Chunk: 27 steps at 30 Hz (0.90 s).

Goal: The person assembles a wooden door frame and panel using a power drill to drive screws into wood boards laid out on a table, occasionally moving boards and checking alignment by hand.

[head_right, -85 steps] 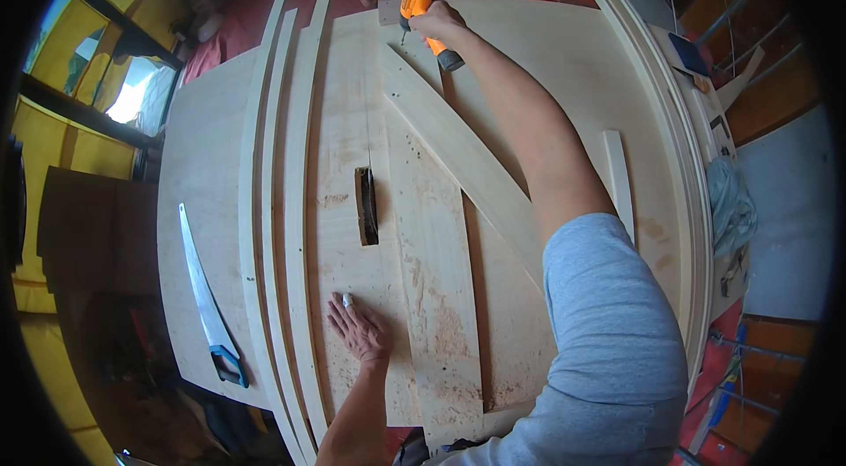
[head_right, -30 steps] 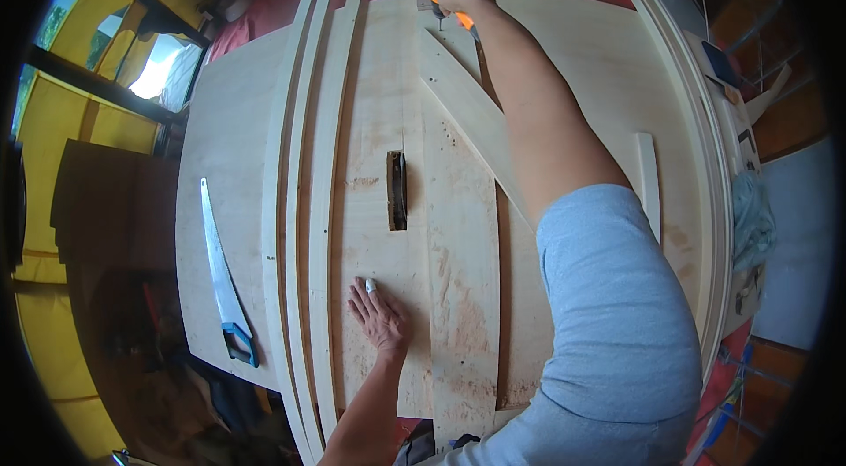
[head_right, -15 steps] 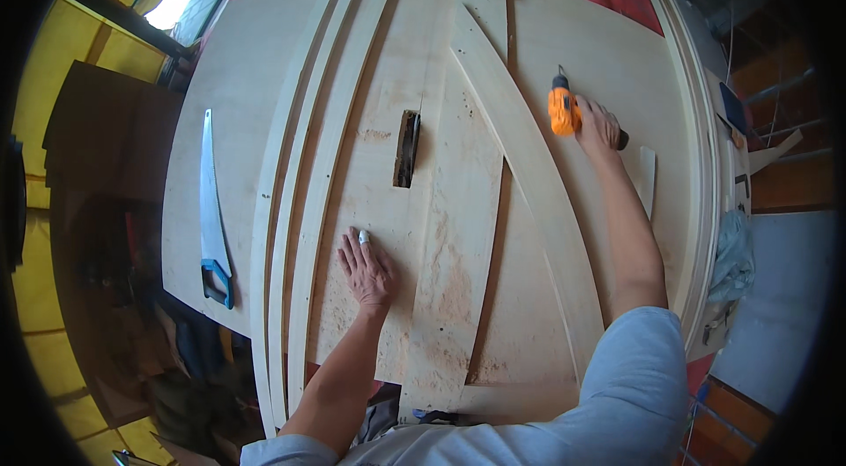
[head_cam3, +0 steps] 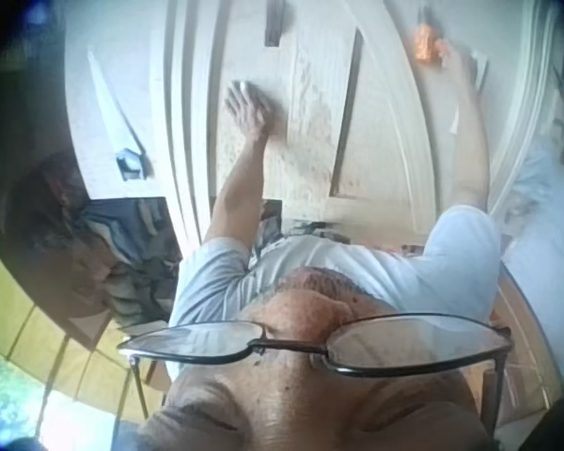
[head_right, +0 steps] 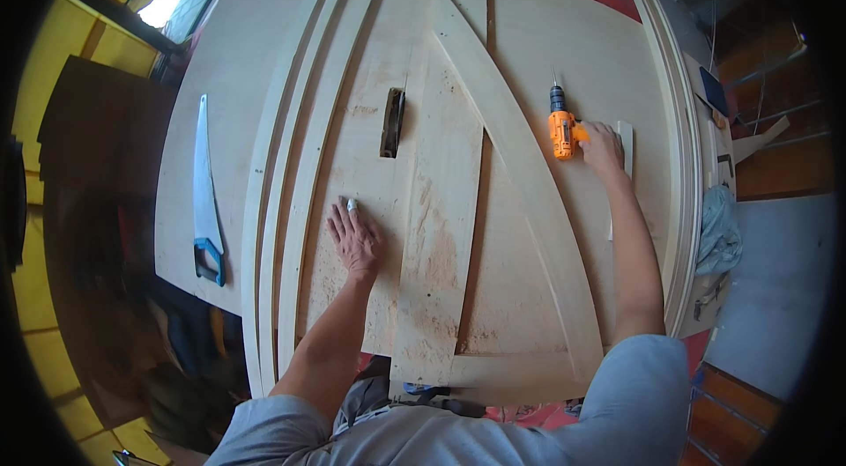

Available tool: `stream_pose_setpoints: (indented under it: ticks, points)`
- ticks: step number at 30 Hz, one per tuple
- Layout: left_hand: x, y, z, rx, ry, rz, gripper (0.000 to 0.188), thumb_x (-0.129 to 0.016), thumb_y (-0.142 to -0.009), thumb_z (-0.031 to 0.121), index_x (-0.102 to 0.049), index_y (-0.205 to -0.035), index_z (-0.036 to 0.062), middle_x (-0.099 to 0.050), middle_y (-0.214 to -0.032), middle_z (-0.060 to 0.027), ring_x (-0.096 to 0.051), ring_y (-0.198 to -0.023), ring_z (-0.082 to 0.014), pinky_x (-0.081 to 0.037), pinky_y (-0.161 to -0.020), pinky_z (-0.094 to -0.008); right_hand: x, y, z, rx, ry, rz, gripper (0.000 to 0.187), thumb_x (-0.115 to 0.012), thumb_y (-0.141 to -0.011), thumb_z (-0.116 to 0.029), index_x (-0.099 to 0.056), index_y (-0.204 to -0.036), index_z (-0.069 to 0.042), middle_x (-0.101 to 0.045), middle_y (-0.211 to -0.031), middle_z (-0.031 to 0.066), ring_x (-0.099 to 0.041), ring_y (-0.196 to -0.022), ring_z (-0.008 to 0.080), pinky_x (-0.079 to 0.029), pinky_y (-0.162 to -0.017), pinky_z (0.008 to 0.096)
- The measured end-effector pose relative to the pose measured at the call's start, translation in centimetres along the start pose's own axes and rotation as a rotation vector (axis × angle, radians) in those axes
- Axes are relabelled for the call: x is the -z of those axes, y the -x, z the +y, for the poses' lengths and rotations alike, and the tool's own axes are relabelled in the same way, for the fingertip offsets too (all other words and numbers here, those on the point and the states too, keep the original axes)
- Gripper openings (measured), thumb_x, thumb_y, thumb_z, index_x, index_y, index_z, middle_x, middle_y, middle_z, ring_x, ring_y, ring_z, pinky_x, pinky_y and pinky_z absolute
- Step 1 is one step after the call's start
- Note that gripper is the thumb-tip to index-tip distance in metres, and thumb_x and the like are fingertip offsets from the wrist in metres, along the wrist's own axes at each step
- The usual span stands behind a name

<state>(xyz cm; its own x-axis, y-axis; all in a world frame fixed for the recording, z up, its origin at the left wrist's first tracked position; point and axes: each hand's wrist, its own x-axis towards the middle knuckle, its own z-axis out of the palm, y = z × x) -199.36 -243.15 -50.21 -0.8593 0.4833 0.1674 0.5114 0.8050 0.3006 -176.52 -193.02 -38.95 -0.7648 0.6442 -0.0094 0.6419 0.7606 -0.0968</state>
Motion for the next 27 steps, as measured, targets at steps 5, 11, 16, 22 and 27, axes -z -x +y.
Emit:
stream_pose_setpoints:
  ticks: [5, 11, 16, 22, 27]
  points:
    - [-1.0, 0.2, -0.9, -0.005, 0.006, 0.015, 0.062, -0.053, -0.094, 0.025, -0.047, -0.149, -0.0028, -0.028, -0.168, -0.0218, -0.022, -0.157, -0.04, -0.011, -0.128, -0.0566, -1.8, 14.1, -8.2, -0.053, -0.213, 0.227, 0.039, -0.07, -0.091, -0.007, -0.067, -0.129, -0.001, -0.07, -0.124, 0.0193, -0.064, -0.117, 0.0377, -0.049, -0.104, 0.0462]
    - [-1.2, 0.8, -0.9, -0.021, 0.042, 0.045, 0.055, -0.047, -0.099, 0.025, -0.049, -0.146, -0.004, -0.033, -0.165, -0.0235, -0.024, -0.156, -0.0414, -0.011, -0.128, -0.057, -5.8, 39.3, -25.1, -0.12, -0.459, 0.287, 0.029, -0.07, -0.086, 0.0, -0.07, -0.115, 0.0, -0.072, -0.113, 0.0191, -0.068, -0.107, 0.0373, -0.051, -0.098, 0.0462]
    - [-0.8, 0.7, -2.1, -0.037, 0.148, 0.128, 0.054, -0.051, -0.099, 0.025, -0.048, -0.146, -0.0025, -0.037, -0.163, -0.0235, -0.03, -0.153, -0.0407, -0.015, -0.127, -0.0585, 0.1, 55.8, -36.3, -0.14, -0.541, 0.138, 0.017, -0.07, -0.09, -0.004, -0.073, -0.106, 0.0, -0.073, -0.103, 0.0177, -0.069, -0.102, 0.0367, -0.052, -0.095, 0.0456]
    - [5.3, 10.1, -1.9, -0.21, 0.571, 0.206, 0.041, -0.059, -0.103, 0.022, -0.055, -0.136, -0.001, -0.064, -0.134, -0.0216, -0.061, -0.124, -0.0383, -0.042, -0.111, -0.0535, 0.8, 69.3, -38.6, -0.659, -0.779, 0.162, 0.02, -0.066, -0.099, -0.01, -0.072, -0.111, 0.005, -0.075, -0.102, 0.0138, -0.073, -0.096, 0.025, -0.057, -0.084, 0.0363]
    - [12.7, 23.8, 0.1, 0.049, 1.194, -0.37, 0.045, -0.048, -0.111, 0.036, -0.05, -0.138, 0.0004, -0.076, -0.109, -0.0199, -0.073, -0.105, -0.0272, -0.054, -0.093, -0.0399, 2.7, 66.5, -42.0, -0.655, -1.232, 0.252, 0.038, -0.06, -0.106, -0.013, -0.057, -0.138, 0.008, -0.067, -0.13, 0.0162, -0.067, -0.116, 0.0197, -0.055, -0.097, 0.0329]
